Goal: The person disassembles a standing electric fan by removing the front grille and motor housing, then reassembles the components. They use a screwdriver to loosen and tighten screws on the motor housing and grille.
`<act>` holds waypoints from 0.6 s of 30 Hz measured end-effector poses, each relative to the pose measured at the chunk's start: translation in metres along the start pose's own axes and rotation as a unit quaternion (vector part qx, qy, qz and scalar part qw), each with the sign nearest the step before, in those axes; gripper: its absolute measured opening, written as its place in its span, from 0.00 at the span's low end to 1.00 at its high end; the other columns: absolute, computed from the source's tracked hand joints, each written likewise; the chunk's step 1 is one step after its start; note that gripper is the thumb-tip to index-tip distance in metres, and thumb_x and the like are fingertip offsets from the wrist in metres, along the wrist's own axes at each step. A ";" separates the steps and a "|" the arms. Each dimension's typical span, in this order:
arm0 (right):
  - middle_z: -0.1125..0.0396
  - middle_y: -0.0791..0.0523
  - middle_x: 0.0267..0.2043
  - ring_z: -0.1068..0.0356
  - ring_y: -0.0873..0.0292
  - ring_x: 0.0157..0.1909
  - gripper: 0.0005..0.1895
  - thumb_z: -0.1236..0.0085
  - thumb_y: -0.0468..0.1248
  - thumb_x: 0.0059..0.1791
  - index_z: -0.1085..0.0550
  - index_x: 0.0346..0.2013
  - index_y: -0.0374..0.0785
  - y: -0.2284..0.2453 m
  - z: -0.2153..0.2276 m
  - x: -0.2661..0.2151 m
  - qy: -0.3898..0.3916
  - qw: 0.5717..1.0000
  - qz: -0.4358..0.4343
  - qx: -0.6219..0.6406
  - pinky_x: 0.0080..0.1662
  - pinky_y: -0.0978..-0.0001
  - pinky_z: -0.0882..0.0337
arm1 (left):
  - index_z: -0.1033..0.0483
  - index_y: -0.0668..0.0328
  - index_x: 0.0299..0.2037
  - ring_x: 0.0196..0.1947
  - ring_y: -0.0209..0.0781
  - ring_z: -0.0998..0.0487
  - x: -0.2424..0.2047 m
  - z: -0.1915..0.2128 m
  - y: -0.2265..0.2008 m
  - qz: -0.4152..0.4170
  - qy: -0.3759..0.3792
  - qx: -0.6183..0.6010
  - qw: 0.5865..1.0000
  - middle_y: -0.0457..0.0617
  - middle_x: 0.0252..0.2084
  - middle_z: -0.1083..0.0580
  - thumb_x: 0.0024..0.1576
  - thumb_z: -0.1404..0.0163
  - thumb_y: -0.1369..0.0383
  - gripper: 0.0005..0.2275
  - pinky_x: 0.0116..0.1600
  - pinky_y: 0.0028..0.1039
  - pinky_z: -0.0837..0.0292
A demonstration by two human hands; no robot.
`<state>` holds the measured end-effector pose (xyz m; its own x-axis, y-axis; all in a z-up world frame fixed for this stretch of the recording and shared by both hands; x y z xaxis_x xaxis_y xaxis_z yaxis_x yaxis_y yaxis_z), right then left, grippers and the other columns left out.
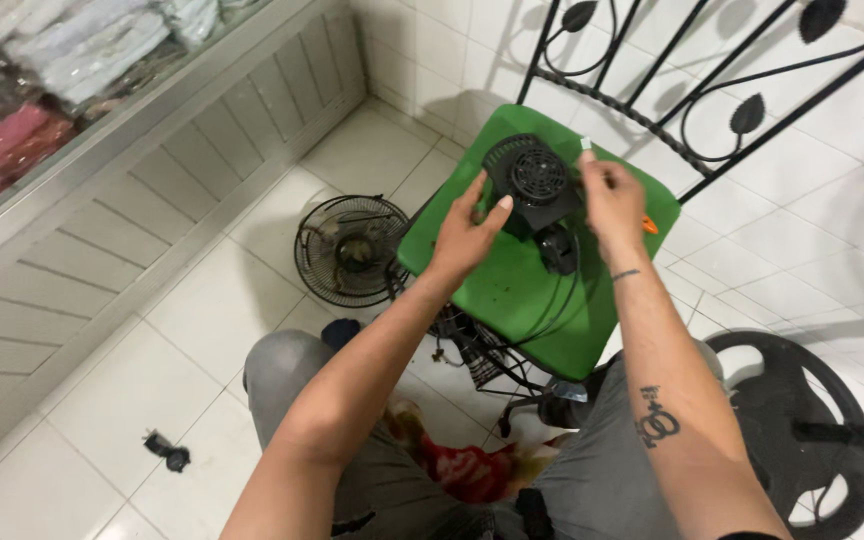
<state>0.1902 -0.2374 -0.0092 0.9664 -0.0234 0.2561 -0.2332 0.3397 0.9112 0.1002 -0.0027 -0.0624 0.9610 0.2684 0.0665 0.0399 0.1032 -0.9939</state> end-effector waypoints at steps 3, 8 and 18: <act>0.26 0.56 0.35 0.28 0.62 0.36 0.17 0.42 0.48 0.59 0.24 0.45 0.34 0.037 0.021 -0.018 -0.092 0.986 0.063 -0.127 0.40 0.68 0.30 | 0.33 0.51 0.69 0.47 0.49 0.21 0.003 0.035 0.010 0.077 -0.011 0.019 0.997 0.62 0.50 0.23 0.55 0.47 0.50 0.31 0.52 0.36 0.25; 0.27 0.56 0.36 0.28 0.63 0.37 0.12 0.50 0.42 0.62 0.32 0.48 0.34 0.104 0.002 -0.049 -0.066 0.987 0.119 -0.083 0.41 0.69 0.30 | 0.26 0.60 0.62 0.58 0.45 0.23 0.023 0.148 0.024 0.048 -0.153 -0.067 0.985 0.55 0.58 0.23 0.59 0.48 0.53 0.25 0.61 0.33 0.30; 0.30 0.56 0.35 0.41 0.68 0.21 0.07 0.55 0.40 0.56 0.35 0.44 0.40 0.067 -0.248 -0.141 0.259 0.940 -0.183 0.122 0.22 0.75 0.38 | 0.24 0.64 0.56 0.55 0.53 0.23 -0.022 0.286 0.171 0.245 -0.366 -0.048 0.897 0.57 0.56 0.23 0.59 0.50 0.59 0.20 0.59 0.38 0.29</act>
<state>0.0648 0.0223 -0.0641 0.8951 0.3856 -0.2237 0.1694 0.1698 0.9708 0.0075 0.2830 -0.2090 0.4346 0.8187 -0.3754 -0.2807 -0.2729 -0.9202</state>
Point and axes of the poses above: each hand's wrist, its own x-axis towards the middle knuckle, its own z-axis out of the back of the hand, y = z × x, the point moved 9 cm from there along x, towards the middle knuckle
